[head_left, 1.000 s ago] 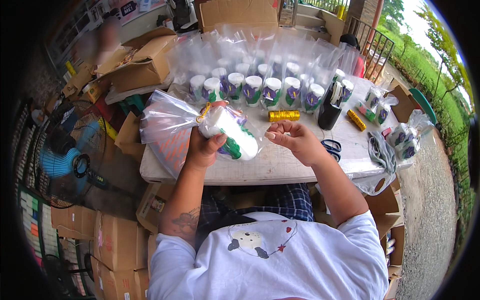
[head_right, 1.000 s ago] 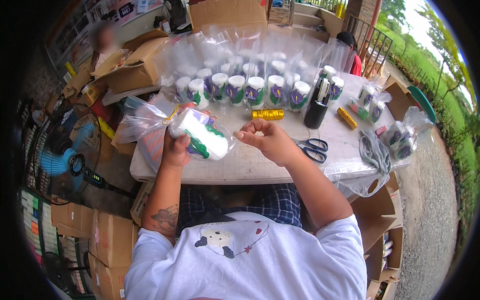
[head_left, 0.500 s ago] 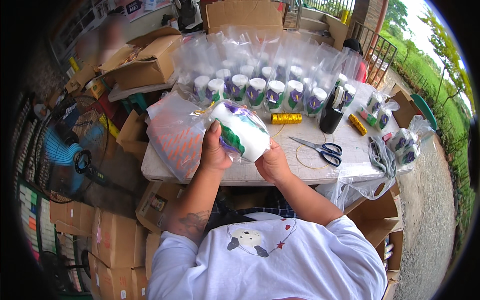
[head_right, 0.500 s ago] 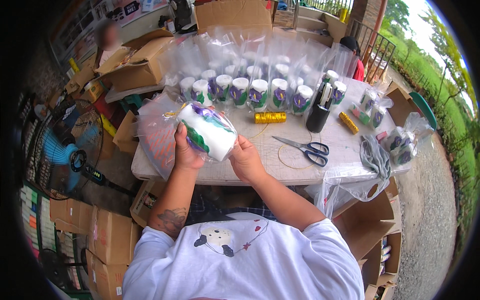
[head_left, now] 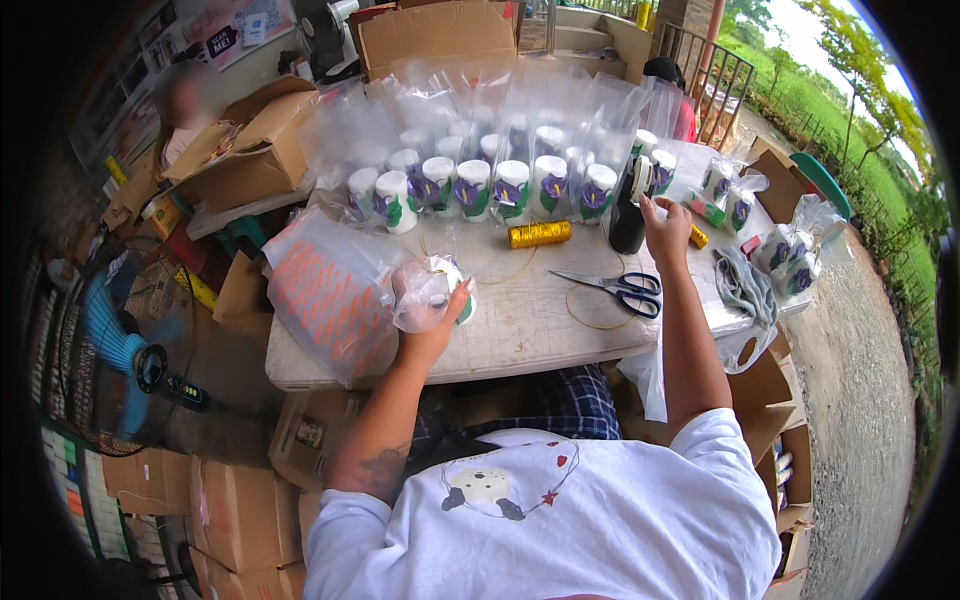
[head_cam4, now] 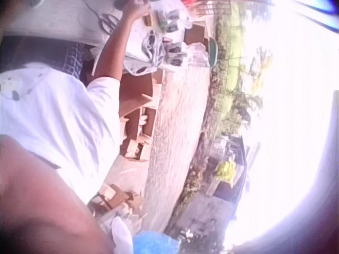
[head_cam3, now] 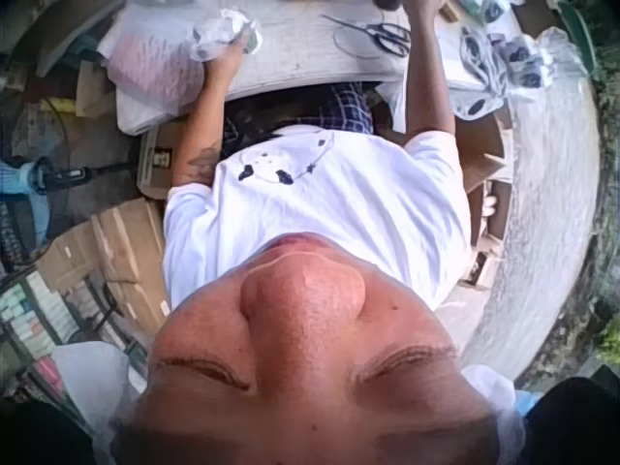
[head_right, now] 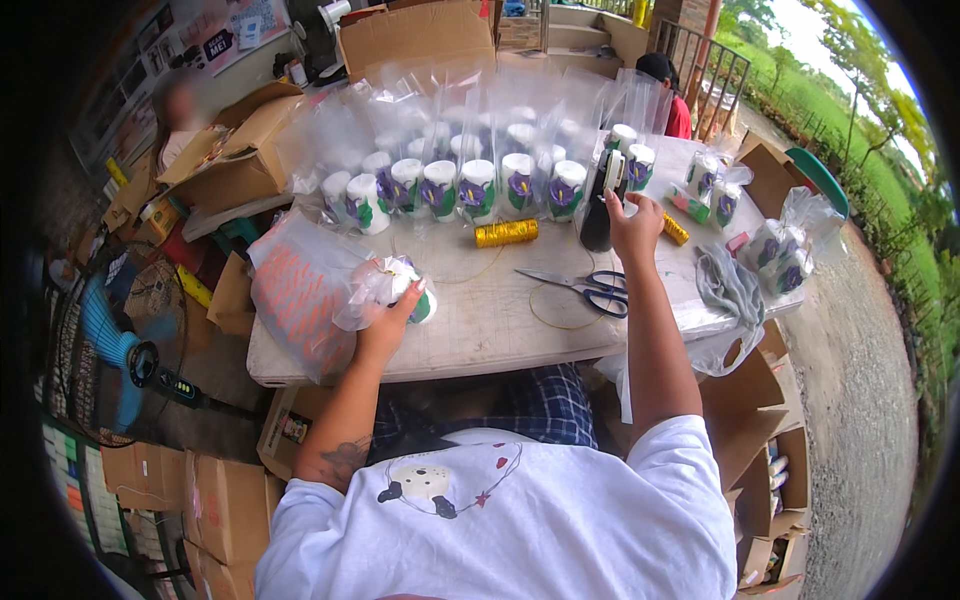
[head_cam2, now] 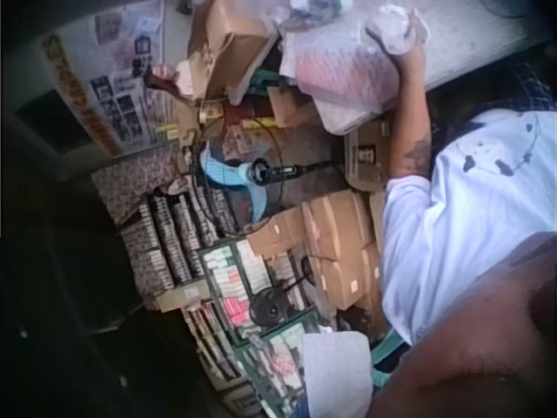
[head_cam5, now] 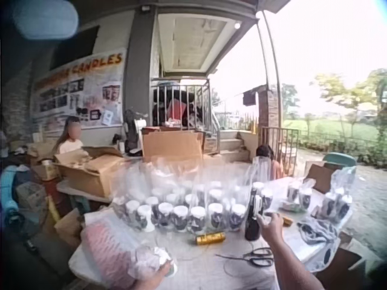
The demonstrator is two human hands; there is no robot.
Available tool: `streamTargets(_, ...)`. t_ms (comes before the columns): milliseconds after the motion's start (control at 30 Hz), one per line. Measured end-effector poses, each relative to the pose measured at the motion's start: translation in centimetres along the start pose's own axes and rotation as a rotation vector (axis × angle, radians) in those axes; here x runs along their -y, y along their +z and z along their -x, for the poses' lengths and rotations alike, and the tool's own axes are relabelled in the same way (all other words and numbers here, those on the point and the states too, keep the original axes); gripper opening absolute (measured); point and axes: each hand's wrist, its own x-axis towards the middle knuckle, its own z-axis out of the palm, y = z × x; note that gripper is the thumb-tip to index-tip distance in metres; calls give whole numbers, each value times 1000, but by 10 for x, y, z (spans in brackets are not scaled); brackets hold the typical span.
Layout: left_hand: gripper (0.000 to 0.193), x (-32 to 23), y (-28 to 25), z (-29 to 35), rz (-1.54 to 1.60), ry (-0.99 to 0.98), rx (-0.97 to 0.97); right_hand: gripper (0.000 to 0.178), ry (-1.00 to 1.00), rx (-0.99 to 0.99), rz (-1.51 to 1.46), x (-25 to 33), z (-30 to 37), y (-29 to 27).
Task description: The person wraps cylindrical candles in clear plastic bags and ties them with a gold ribbon. They use scissors to cut the ribbon and place the finished items on the table. A second person is visible in the background working with boxes.
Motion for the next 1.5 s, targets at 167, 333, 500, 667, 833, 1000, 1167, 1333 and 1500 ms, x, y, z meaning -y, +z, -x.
streamTargets(167,69,-17,-14,-9,-78,-96,225,49,673,433,-649,-17,-26,7)
streamTargets(333,88,-32,-31,-44,-247,-2,522,35,574,341,-767,6,-26,-5)
streamTargets(500,74,-22,-22,-55,179,-135,682,15,399,346,-947,-3,12,3)
streamTargets(667,54,-3,-10,-48,443,-295,440,17,298,394,-671,-42,27,7)
streamTargets(833,40,-10,2,-44,814,-449,12,24,-57,114,-408,-11,44,-7)
streamTargets(1000,45,-23,12,-52,860,-386,-227,66,-222,467,-621,88,139,-31)
streamTargets(1167,50,-47,18,-46,814,-352,-337,84,-385,547,-761,150,188,-21)
streamTargets(1333,45,-63,0,-39,865,-341,-294,65,-67,756,-987,157,177,-12)
streamTargets(1500,54,-56,-19,-34,981,-320,-146,69,-127,816,-1165,157,162,-13)
